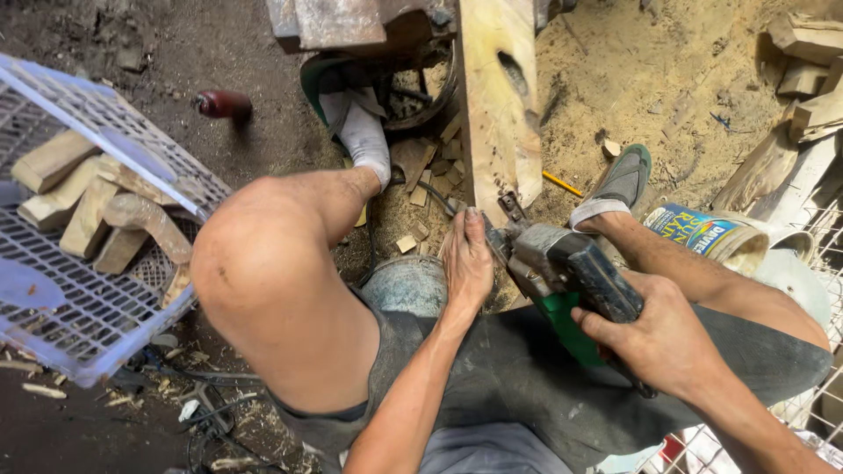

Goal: The person traces a curved shape onto a wooden plank using a yellow template and a pencil, then uses a jigsaw to cut along the marked line. The cut piece is removed and set aside.

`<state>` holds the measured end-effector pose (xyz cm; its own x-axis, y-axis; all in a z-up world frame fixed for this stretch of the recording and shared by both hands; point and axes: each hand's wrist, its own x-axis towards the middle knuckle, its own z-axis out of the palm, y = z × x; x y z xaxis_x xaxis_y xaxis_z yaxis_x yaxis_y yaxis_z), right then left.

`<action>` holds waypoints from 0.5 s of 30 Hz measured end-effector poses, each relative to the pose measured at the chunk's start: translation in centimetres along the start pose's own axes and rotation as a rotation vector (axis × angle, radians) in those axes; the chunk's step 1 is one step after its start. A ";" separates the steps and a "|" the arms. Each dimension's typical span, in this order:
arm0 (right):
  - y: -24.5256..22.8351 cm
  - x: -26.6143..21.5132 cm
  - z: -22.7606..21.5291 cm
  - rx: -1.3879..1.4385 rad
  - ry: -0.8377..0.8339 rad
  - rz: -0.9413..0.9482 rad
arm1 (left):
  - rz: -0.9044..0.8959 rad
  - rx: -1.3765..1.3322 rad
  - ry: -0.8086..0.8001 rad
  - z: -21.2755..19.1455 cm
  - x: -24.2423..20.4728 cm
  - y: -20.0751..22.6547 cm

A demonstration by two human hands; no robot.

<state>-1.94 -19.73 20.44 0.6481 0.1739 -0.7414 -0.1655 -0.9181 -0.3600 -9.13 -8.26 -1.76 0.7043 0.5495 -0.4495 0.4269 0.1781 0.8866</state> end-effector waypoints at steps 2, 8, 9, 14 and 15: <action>-0.1 0.3 0.0 -0.005 -0.001 -0.020 | 0.033 0.041 0.030 -0.3 0.2 0.1; 0.2 -0.1 0.5 0.050 0.033 0.007 | 0.034 0.042 0.020 -0.5 0.3 0.5; 0.2 -0.1 0.5 0.059 0.031 -0.013 | 0.056 0.040 0.031 -0.5 0.3 0.4; 0.0 0.0 0.2 0.027 0.028 -0.037 | 0.034 0.066 0.007 -0.2 0.3 -0.1; 0.0 0.0 0.2 0.048 0.021 -0.009 | 0.021 0.068 -0.014 -0.3 0.4 -0.1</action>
<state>-2.07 -19.63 20.34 0.6650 0.1738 -0.7263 -0.1948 -0.8985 -0.3934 -9.07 -7.81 -2.04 0.7212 0.5408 -0.4330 0.4493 0.1106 0.8865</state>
